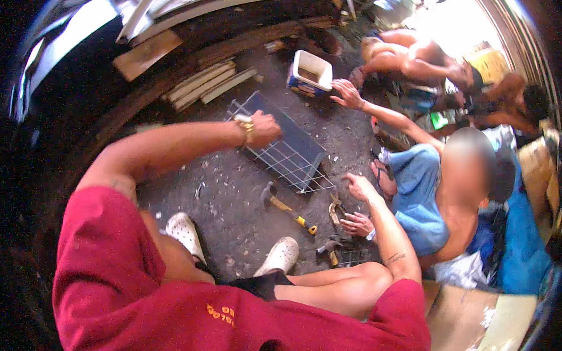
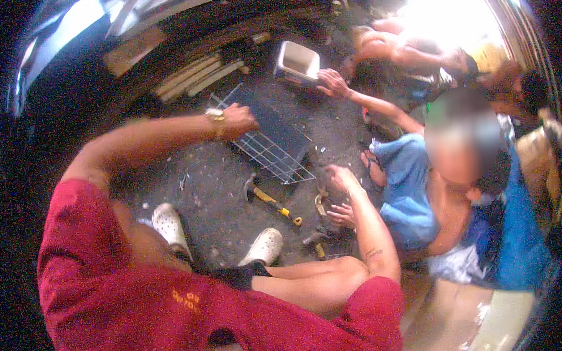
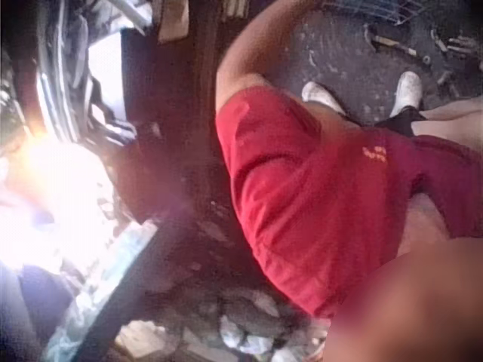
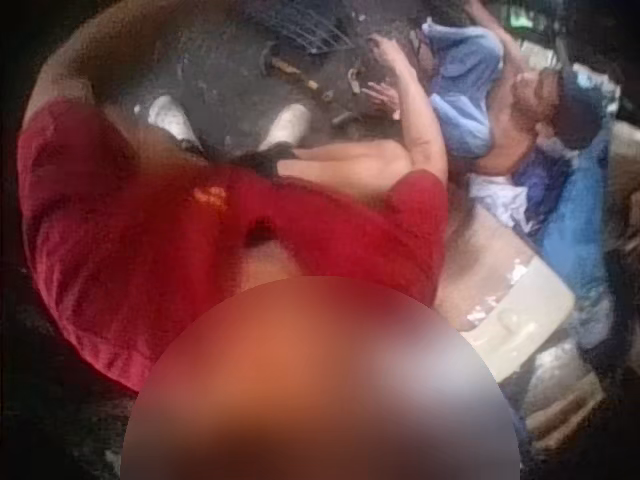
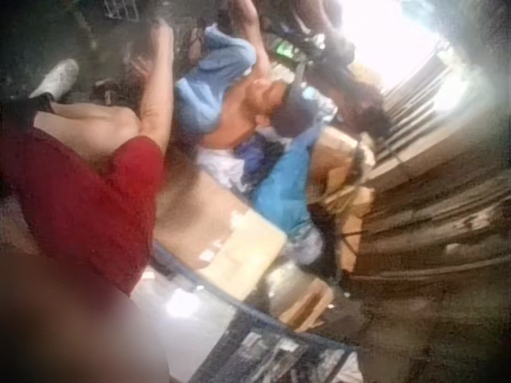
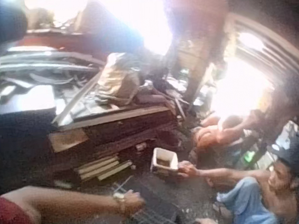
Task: The person assembles a metal wire grid onto a dark rectangular board. They use a hammer to secure the grid wires to the board, adjusting the grid's position and bending wires as needed. Another person is visible nearby, also working on similar items.
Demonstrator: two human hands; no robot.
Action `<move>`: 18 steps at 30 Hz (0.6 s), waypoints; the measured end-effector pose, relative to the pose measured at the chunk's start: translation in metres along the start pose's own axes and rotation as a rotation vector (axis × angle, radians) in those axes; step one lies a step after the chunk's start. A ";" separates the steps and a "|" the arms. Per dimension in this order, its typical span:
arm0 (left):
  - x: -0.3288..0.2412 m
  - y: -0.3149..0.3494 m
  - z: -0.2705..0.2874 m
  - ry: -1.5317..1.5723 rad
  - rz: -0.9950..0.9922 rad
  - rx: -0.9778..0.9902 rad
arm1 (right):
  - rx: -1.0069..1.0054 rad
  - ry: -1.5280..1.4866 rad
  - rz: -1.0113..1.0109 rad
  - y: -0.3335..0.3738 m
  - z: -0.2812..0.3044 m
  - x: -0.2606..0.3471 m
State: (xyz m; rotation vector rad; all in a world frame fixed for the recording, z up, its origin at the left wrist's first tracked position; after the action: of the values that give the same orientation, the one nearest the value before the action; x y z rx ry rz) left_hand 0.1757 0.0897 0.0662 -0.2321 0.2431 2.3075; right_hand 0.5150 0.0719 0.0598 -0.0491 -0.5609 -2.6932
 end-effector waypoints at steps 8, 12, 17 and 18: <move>0.020 -0.066 -0.005 -0.013 0.035 -0.157 | -0.065 0.223 0.021 -0.016 0.024 -0.048; 0.032 -0.049 -0.026 -0.048 0.077 0.172 | -0.239 -0.066 0.005 0.038 0.093 0.012; 0.015 0.007 0.027 0.080 -0.085 -0.097 | -0.266 -0.668 -0.046 0.208 0.100 0.069; 0.025 0.007 0.020 0.112 0.045 0.028 | -0.179 -0.714 -0.239 0.246 0.080 0.055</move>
State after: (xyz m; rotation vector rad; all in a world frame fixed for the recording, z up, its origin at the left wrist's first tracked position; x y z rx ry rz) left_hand 0.1518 0.1071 0.0803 -0.3454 0.3404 2.3363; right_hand 0.5541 -0.1249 0.2330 -1.0835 -0.5388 -2.9066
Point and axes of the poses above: each hand's wrist, its own y-axis away from the middle knuckle, its own z-axis out of the back of the hand, x = y × z, the point moved 9 cm from there along -y, towards the middle knuckle, and after that the axes turned 2 degrees about -z, right-handed, at the moved point
